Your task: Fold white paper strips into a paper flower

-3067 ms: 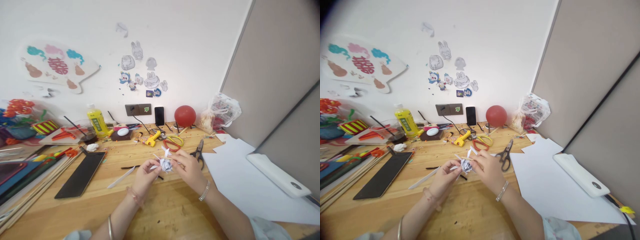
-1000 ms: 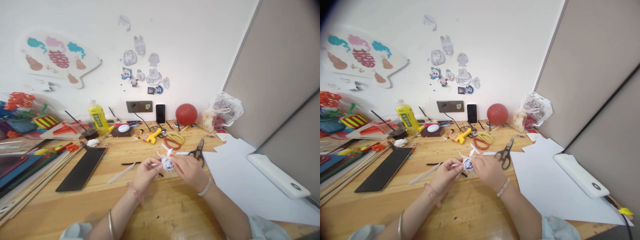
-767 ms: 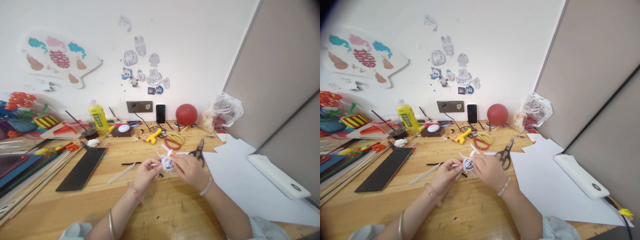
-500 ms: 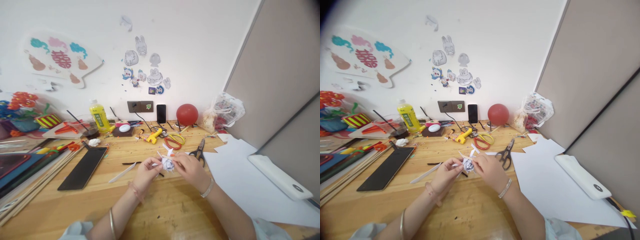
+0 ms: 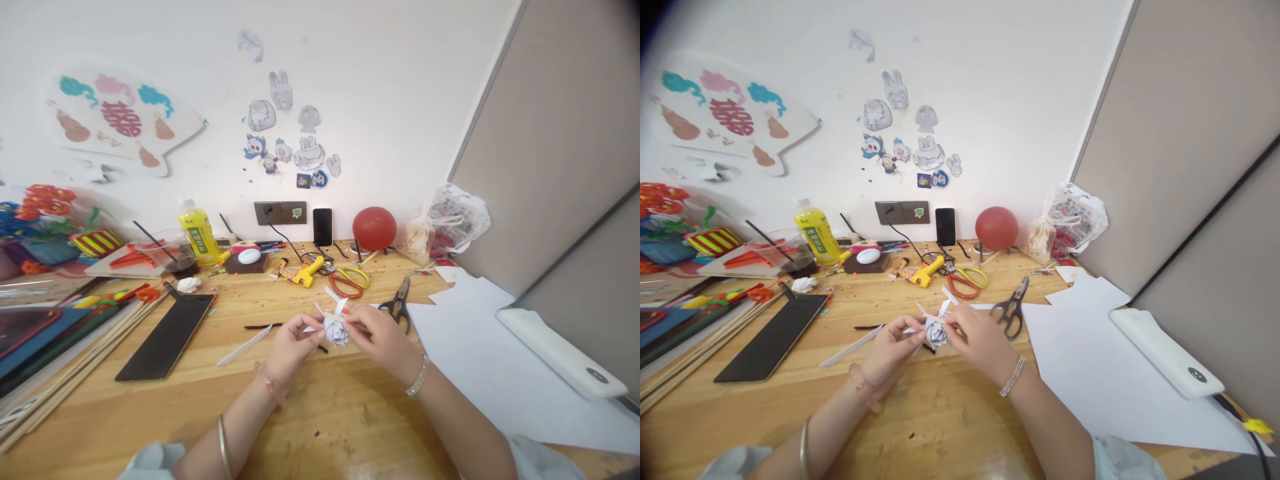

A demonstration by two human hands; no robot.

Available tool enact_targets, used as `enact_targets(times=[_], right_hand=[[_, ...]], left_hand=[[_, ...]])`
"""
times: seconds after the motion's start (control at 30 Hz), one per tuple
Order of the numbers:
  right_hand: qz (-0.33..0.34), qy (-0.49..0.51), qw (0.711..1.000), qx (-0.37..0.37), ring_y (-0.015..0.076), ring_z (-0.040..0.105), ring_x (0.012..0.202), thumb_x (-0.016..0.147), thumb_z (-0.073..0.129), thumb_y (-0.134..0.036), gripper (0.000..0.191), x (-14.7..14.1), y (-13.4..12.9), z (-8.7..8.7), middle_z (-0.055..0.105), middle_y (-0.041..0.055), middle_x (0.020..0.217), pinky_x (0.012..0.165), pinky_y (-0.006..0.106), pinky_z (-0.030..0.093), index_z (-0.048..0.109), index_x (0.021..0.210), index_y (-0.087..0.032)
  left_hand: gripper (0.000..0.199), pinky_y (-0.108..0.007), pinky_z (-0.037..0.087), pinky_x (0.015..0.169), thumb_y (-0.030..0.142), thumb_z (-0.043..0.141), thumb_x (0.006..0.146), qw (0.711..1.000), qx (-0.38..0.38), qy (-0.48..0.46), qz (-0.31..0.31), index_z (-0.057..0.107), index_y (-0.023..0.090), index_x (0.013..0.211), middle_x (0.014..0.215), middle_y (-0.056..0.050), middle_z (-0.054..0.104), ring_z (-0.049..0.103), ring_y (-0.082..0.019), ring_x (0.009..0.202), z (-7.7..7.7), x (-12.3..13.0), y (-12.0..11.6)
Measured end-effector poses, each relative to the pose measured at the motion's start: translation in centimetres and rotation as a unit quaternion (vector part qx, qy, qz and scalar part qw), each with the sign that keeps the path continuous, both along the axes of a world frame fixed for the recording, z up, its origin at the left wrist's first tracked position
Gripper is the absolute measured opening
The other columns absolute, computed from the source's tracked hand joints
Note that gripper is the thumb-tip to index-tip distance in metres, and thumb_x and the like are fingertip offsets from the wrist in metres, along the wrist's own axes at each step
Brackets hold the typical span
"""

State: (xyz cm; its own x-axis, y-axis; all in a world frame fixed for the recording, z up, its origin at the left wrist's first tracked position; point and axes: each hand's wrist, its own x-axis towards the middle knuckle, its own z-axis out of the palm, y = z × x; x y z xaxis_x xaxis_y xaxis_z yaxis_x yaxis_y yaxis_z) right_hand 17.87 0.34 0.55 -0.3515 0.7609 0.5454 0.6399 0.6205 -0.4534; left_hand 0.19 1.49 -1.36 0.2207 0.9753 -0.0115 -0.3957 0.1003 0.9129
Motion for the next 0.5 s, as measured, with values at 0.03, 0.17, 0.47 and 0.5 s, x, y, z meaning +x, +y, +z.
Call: enact_targets(times=[0.03,0.17,0.47,0.5], right_hand=[[0.003,-0.002,1.0,-0.002,0.016,0.056,0.065,0.086,0.045,-0.023,0.016,0.02,0.01,0.0,0.061,0.0044,0.073,0.06,0.027,0.042,0.058,0.081,-0.018],[-0.006,0.008,1.0,-0.005,0.0151,0.055,0.063,0.086,0.045,-0.024,0.017,-0.02,0.1,0.01,0.061,0.0033,0.071,0.059,0.026,0.041,0.058,0.078,-0.018],[-0.011,0.101,0.993,-0.065,0.0128,0.054,0.058,0.085,0.048,-0.024,0.017,-0.48,-0.12,0.71,0.059,-0.0006,0.064,0.054,0.023,0.041,0.056,0.072,-0.018],[-0.016,0.128,0.989,-0.068,0.0129,0.055,0.06,0.086,0.047,-0.026,0.016,-0.44,-0.11,0.78,0.06,-0.0003,0.067,0.055,0.022,0.043,0.056,0.075,-0.018]], left_hand=[[0.023,-0.023,0.045,0.064,0.024,0.08,0.052,1.0,0.002,0.001,-0.002,0.06,0.014,0.059,0.084,-0.003,0.066,0.059,-0.013,0.072,-0.01,-0.02,0.01],[0.023,-0.023,0.045,0.064,0.024,0.079,0.053,1.0,0.004,-0.003,-0.013,0.06,0.014,0.06,0.084,-0.003,0.066,0.059,-0.013,0.073,-0.04,-0.06,0.07],[0.022,-0.025,0.045,0.066,0.022,0.08,0.052,1.0,-0.004,-0.01,-0.012,0.06,0.014,0.059,0.086,-0.004,0.067,0.061,-0.015,0.074,0.41,0.18,-0.31],[0.023,-0.025,0.045,0.066,0.022,0.08,0.051,1.0,-0.009,-0.017,-0.014,0.06,0.014,0.058,0.085,-0.004,0.067,0.061,-0.015,0.074,0.53,0.23,-0.38]])
